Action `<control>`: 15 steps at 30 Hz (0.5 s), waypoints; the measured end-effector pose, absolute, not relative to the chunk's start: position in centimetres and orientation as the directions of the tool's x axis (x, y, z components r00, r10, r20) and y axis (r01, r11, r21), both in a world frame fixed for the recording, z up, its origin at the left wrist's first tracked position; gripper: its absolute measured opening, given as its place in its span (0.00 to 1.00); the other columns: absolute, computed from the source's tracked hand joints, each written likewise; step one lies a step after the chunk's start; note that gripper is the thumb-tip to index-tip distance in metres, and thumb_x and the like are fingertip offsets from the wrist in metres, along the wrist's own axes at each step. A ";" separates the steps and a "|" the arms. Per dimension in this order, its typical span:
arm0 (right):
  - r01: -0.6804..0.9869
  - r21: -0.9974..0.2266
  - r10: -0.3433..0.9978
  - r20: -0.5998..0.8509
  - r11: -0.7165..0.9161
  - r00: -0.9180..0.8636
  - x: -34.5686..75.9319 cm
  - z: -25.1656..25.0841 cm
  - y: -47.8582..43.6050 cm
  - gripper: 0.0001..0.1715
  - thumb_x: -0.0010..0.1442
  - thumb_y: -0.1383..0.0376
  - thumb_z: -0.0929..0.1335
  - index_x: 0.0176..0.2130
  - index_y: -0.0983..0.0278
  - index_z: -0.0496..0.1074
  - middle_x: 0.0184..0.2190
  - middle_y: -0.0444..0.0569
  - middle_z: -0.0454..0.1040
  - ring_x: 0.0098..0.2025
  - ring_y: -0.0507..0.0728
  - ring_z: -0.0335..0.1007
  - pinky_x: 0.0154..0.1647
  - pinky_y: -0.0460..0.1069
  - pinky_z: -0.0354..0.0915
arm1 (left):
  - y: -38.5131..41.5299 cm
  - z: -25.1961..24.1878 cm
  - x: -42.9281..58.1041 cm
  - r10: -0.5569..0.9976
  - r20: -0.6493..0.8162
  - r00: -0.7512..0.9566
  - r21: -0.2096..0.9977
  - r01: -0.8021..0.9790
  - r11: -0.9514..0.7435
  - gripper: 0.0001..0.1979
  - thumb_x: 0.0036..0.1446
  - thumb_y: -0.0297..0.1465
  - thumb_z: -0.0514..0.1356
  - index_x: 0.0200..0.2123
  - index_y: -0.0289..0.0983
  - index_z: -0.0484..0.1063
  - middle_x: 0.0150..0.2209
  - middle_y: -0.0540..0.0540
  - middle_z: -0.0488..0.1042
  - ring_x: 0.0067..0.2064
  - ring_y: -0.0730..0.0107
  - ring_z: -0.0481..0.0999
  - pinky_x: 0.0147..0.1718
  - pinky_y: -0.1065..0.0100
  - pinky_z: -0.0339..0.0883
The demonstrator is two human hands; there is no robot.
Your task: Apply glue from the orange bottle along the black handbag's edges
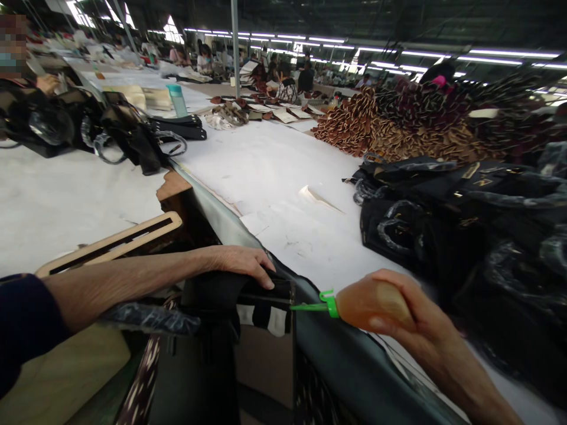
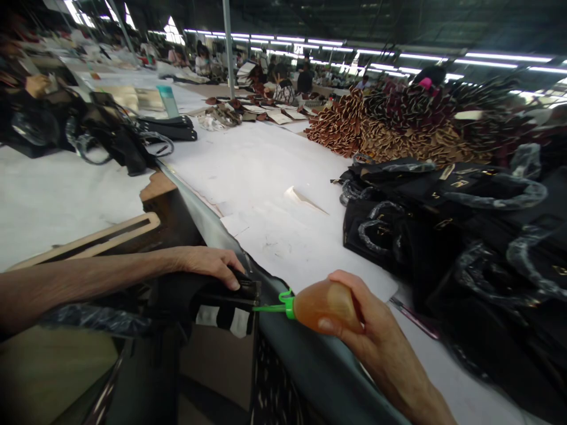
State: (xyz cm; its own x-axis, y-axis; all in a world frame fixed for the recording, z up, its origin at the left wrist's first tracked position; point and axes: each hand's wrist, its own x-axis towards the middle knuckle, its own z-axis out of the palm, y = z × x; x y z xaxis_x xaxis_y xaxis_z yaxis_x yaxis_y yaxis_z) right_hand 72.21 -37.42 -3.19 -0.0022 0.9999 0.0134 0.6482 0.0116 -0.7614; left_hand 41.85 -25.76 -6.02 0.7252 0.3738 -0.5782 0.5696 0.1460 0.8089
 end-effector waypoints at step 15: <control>0.729 -0.679 0.991 -0.019 0.082 -0.130 73.3 -3.5 -39.1 0.26 0.52 0.50 0.72 0.49 0.53 0.68 0.46 0.43 0.73 0.45 0.60 0.71 0.43 0.47 0.68 | -25.5 -6.7 42.1 0.354 -0.598 0.719 0.799 0.574 0.182 0.13 0.47 0.35 0.63 0.35 0.35 0.78 0.31 0.48 0.79 0.32 0.67 0.75 0.30 0.73 0.68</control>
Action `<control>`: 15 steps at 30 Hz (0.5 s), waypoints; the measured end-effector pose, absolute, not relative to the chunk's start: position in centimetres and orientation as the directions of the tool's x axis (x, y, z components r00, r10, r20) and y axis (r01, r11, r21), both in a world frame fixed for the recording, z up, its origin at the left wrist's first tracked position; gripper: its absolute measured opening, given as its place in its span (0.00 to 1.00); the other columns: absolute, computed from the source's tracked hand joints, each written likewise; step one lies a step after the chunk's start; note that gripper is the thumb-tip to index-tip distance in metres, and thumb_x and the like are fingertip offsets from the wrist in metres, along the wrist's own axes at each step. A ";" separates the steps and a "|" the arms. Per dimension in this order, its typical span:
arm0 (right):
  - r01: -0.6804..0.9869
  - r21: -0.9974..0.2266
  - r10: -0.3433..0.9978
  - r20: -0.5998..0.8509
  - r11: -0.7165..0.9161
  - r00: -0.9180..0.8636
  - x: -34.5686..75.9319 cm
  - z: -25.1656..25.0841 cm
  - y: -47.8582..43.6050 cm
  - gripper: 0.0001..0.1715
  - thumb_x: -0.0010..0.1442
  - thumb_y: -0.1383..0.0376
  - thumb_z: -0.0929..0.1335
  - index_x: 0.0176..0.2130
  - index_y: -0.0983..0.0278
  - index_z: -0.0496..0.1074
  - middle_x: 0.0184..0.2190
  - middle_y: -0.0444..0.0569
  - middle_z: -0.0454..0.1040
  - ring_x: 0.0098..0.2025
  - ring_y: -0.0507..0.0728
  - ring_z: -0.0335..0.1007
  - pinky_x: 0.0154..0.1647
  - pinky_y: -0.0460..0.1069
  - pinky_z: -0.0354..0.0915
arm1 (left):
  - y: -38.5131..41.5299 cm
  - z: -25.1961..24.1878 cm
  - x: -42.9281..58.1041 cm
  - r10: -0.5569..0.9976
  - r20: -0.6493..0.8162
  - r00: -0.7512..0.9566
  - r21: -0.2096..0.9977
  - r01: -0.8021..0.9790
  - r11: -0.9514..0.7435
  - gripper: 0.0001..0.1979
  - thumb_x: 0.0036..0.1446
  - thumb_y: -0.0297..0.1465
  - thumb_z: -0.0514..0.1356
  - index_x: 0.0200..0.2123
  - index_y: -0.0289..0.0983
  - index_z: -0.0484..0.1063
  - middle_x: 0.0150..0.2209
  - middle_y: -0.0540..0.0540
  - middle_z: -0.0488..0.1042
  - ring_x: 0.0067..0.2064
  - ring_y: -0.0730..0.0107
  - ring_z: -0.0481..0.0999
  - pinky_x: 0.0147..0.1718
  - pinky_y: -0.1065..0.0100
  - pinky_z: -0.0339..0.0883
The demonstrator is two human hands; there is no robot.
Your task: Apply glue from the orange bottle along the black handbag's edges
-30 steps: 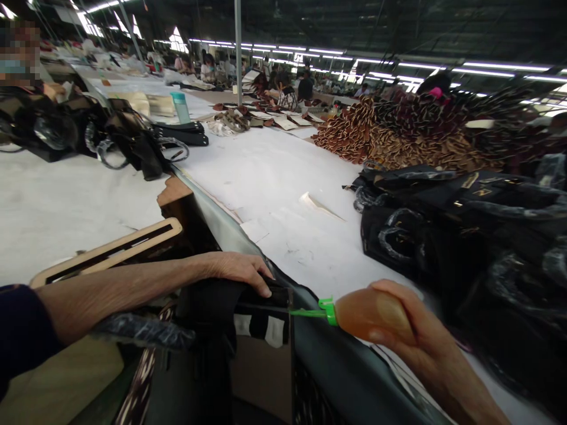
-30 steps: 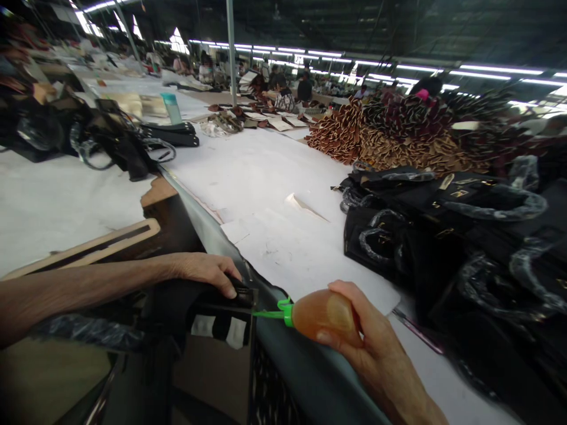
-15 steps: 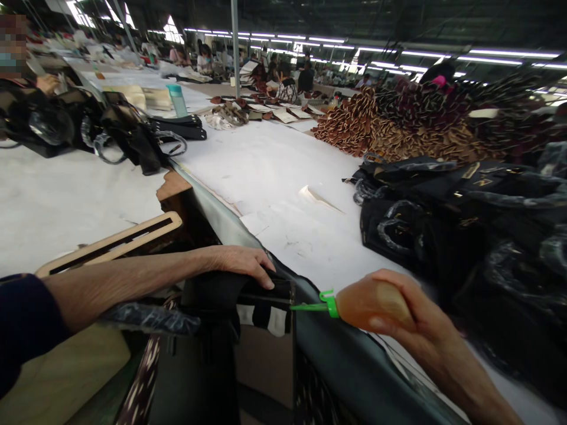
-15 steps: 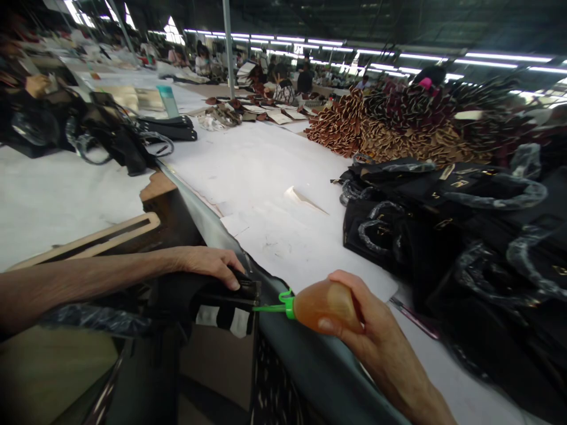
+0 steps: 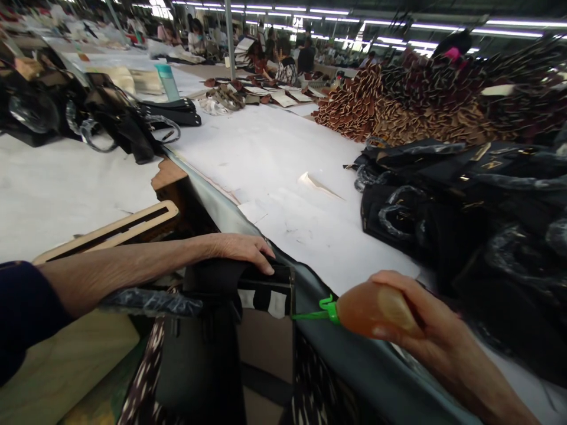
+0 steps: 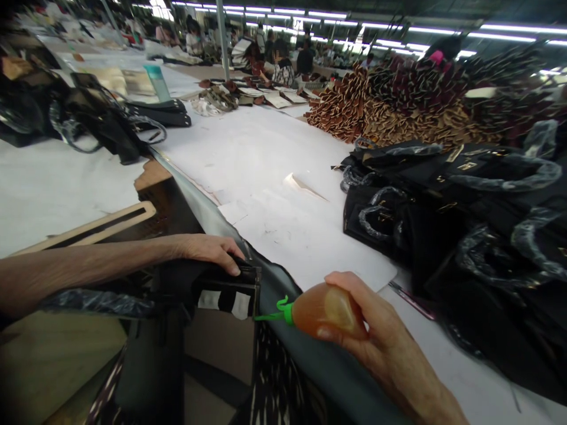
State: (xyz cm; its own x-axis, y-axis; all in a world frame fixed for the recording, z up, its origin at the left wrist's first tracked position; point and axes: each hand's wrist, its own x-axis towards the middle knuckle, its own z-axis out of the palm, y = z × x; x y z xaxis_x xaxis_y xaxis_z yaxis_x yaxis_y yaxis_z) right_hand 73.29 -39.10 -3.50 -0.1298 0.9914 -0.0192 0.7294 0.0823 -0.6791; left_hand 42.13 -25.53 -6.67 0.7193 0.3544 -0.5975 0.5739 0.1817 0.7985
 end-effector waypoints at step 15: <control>0.731 -0.671 0.978 -0.039 0.125 -0.203 73.5 -4.6 -41.3 0.25 0.55 0.51 0.71 0.50 0.51 0.64 0.45 0.42 0.72 0.44 0.58 0.70 0.42 0.46 0.67 | -25.4 -7.3 42.1 0.348 -0.591 0.728 0.801 0.582 0.142 0.12 0.48 0.35 0.63 0.36 0.35 0.78 0.31 0.49 0.79 0.30 0.68 0.75 0.30 0.73 0.67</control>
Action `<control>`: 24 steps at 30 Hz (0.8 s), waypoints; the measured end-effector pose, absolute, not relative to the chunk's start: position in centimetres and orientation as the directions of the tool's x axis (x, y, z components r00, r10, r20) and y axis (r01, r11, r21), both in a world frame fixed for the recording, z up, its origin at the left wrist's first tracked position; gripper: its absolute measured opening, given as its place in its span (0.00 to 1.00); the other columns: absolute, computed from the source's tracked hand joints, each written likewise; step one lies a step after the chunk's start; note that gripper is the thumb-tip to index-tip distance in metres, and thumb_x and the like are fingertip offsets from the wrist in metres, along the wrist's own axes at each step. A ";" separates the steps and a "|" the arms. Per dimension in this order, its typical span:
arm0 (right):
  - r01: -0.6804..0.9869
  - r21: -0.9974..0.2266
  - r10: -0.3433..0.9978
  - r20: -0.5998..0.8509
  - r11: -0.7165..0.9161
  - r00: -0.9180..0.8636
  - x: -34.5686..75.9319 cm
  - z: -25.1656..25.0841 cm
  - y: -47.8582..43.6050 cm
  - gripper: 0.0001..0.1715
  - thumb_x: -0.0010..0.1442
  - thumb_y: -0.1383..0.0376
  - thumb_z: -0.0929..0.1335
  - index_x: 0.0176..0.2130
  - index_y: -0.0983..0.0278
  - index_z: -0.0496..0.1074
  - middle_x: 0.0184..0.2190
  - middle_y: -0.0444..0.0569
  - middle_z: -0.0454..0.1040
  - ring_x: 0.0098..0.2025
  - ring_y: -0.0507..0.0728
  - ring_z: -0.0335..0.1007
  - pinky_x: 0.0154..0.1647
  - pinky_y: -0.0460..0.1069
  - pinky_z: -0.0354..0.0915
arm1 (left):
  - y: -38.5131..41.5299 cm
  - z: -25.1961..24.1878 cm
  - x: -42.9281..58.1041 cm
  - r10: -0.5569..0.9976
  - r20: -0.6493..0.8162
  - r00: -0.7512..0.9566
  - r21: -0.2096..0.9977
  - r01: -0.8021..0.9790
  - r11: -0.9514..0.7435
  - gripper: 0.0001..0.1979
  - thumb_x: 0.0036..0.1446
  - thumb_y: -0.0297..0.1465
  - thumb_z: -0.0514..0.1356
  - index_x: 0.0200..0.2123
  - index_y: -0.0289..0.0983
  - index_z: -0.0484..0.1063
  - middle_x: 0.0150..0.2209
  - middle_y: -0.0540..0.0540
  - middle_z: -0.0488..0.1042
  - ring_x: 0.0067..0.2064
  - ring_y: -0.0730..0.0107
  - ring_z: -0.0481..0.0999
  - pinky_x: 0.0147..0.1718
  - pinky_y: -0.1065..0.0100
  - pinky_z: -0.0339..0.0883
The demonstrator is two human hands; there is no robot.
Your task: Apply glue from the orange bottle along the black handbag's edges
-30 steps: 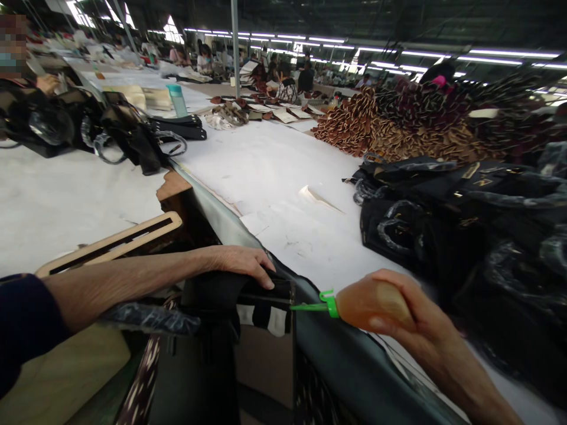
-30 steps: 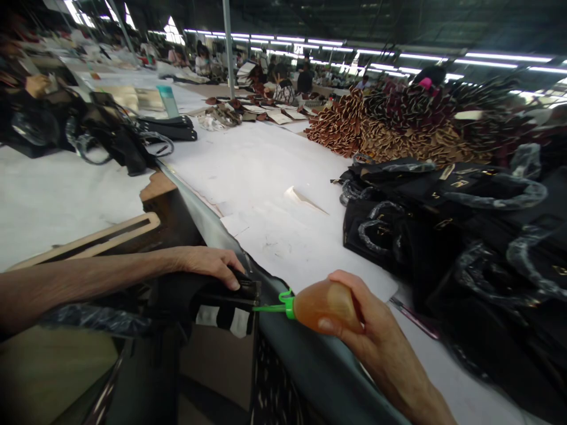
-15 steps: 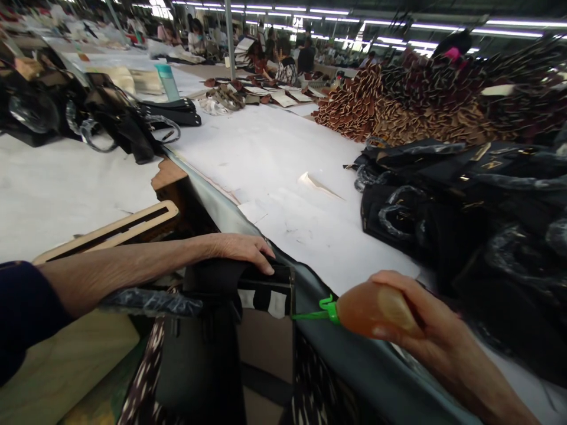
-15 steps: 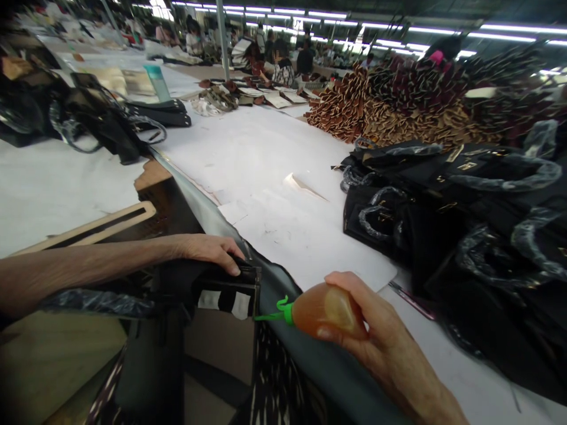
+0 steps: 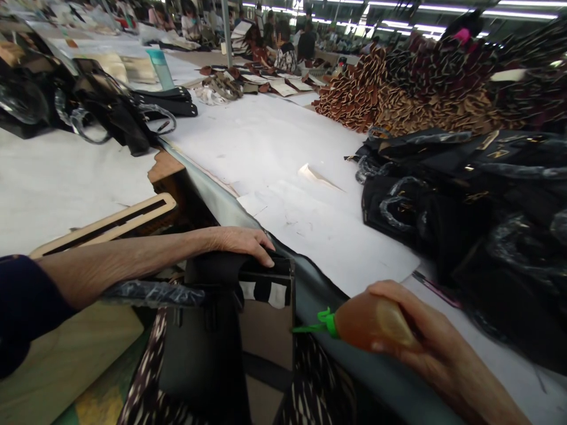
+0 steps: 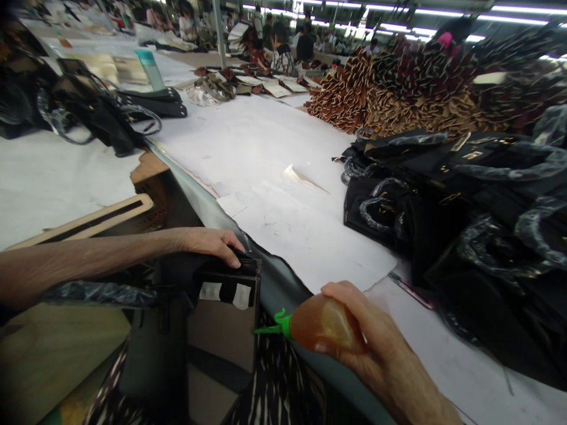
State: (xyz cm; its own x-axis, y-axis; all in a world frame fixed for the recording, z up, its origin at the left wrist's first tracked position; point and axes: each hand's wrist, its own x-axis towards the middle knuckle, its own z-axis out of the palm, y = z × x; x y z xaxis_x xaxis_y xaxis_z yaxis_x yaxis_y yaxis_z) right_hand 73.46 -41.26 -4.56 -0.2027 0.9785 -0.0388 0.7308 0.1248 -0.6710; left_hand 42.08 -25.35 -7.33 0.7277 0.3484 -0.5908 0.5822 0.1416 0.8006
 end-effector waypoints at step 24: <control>0.794 -0.607 0.911 -0.306 0.036 -0.276 73.3 -5.5 -43.3 0.29 0.52 0.48 0.71 0.52 0.49 0.66 0.55 0.46 0.66 0.56 0.67 0.61 0.58 0.58 0.58 | -25.7 -6.4 42.2 0.352 -0.611 0.709 0.787 0.591 0.176 0.13 0.47 0.36 0.63 0.35 0.35 0.78 0.29 0.49 0.78 0.29 0.69 0.74 0.31 0.72 0.68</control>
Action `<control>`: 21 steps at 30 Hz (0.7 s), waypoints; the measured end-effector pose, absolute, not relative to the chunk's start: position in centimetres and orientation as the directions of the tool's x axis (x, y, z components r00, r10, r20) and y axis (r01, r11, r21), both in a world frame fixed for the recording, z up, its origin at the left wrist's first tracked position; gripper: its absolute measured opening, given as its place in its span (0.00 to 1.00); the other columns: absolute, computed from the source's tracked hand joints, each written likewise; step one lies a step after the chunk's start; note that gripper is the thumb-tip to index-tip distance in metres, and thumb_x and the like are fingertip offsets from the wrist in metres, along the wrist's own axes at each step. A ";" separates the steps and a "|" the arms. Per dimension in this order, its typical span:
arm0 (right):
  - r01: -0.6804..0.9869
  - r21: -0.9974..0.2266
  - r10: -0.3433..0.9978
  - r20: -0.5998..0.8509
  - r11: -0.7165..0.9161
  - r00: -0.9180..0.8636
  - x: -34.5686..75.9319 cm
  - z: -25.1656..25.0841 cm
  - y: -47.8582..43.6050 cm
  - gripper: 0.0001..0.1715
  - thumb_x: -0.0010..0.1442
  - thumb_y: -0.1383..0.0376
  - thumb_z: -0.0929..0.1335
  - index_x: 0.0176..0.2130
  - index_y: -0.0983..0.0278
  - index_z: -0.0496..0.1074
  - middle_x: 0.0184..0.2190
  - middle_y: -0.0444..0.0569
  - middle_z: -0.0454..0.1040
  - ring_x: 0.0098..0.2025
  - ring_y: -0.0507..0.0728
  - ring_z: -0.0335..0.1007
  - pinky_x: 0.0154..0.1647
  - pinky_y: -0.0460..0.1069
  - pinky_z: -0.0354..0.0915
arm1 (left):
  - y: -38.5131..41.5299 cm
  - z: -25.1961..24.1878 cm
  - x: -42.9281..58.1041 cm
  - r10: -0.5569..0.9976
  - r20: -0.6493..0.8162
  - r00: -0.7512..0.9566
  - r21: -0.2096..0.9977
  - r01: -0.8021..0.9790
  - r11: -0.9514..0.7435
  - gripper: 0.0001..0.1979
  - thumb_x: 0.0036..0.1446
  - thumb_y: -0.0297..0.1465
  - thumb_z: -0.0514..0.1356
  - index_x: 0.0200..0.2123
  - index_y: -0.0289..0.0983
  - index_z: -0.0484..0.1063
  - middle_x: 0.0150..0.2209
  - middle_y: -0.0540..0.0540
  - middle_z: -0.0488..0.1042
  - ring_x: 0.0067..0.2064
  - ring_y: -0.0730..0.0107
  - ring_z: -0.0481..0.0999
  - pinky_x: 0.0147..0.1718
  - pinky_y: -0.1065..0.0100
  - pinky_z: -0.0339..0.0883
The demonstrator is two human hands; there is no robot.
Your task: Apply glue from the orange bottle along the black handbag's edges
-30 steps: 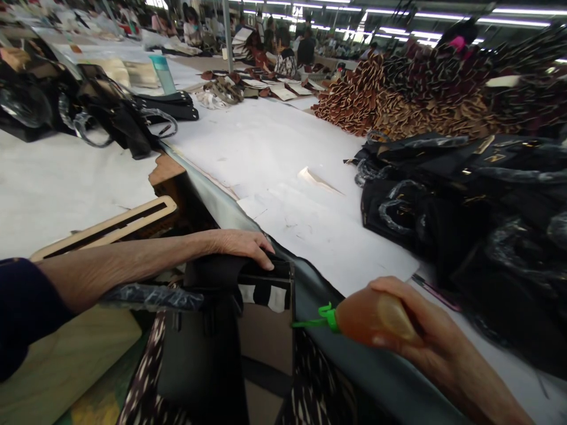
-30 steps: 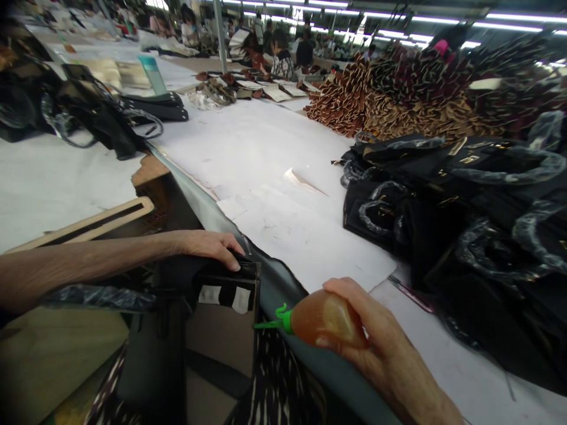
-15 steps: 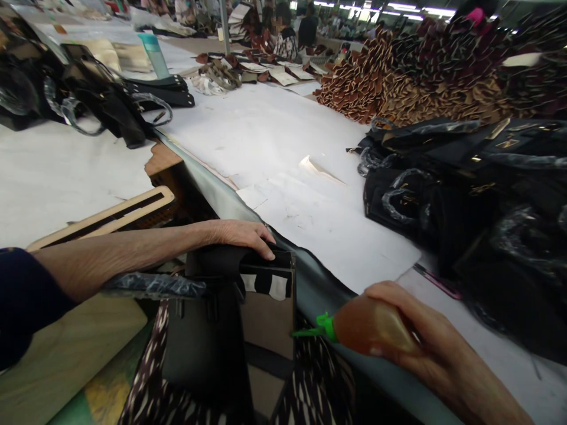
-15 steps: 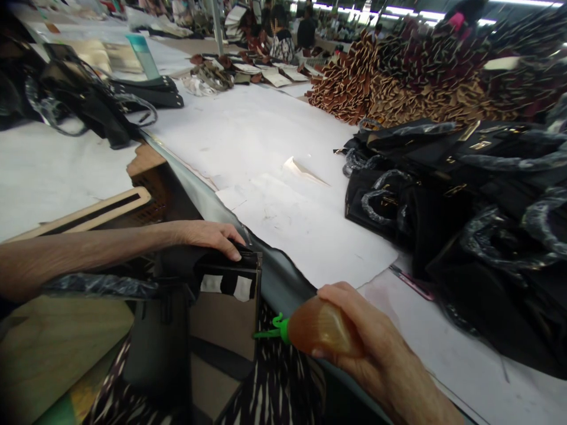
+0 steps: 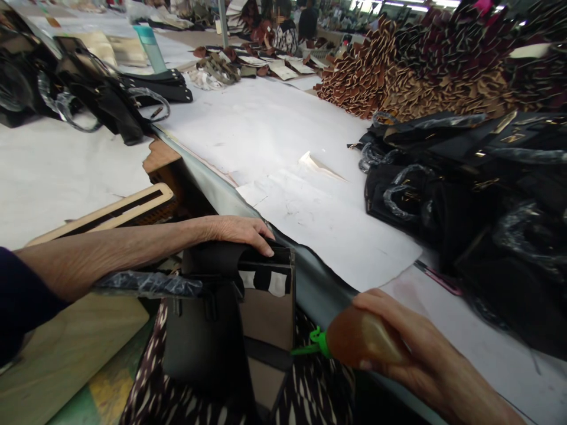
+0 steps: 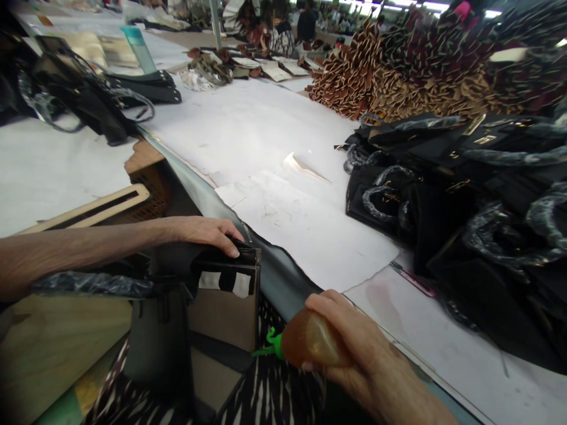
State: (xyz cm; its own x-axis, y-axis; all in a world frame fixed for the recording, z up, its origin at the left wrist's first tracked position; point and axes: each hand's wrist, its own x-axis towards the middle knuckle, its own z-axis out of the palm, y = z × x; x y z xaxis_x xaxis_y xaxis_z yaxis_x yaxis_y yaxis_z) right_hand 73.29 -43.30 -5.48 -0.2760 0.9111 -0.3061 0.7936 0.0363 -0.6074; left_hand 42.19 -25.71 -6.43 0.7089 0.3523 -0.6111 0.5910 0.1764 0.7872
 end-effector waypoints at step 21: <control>-0.106 -0.983 0.988 -0.153 -0.150 0.028 74.2 -7.1 -34.4 0.22 0.55 0.51 0.69 0.43 0.63 0.69 0.36 0.50 0.73 0.30 0.55 0.62 0.25 0.47 0.56 | -20.9 8.1 45.5 0.613 -0.046 0.789 0.245 0.603 -0.759 0.11 0.58 0.31 0.52 0.35 0.36 0.74 0.26 0.50 0.71 0.29 0.72 0.69 0.28 0.74 0.58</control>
State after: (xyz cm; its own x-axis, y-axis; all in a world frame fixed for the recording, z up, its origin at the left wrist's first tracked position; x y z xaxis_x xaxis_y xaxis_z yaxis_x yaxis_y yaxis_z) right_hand 74.22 -34.39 -7.14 0.0276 0.9878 -0.1532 -0.1057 -0.1496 -0.9831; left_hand 45.53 -20.93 8.08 0.7891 0.6126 -0.0458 0.6033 -0.7588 0.2454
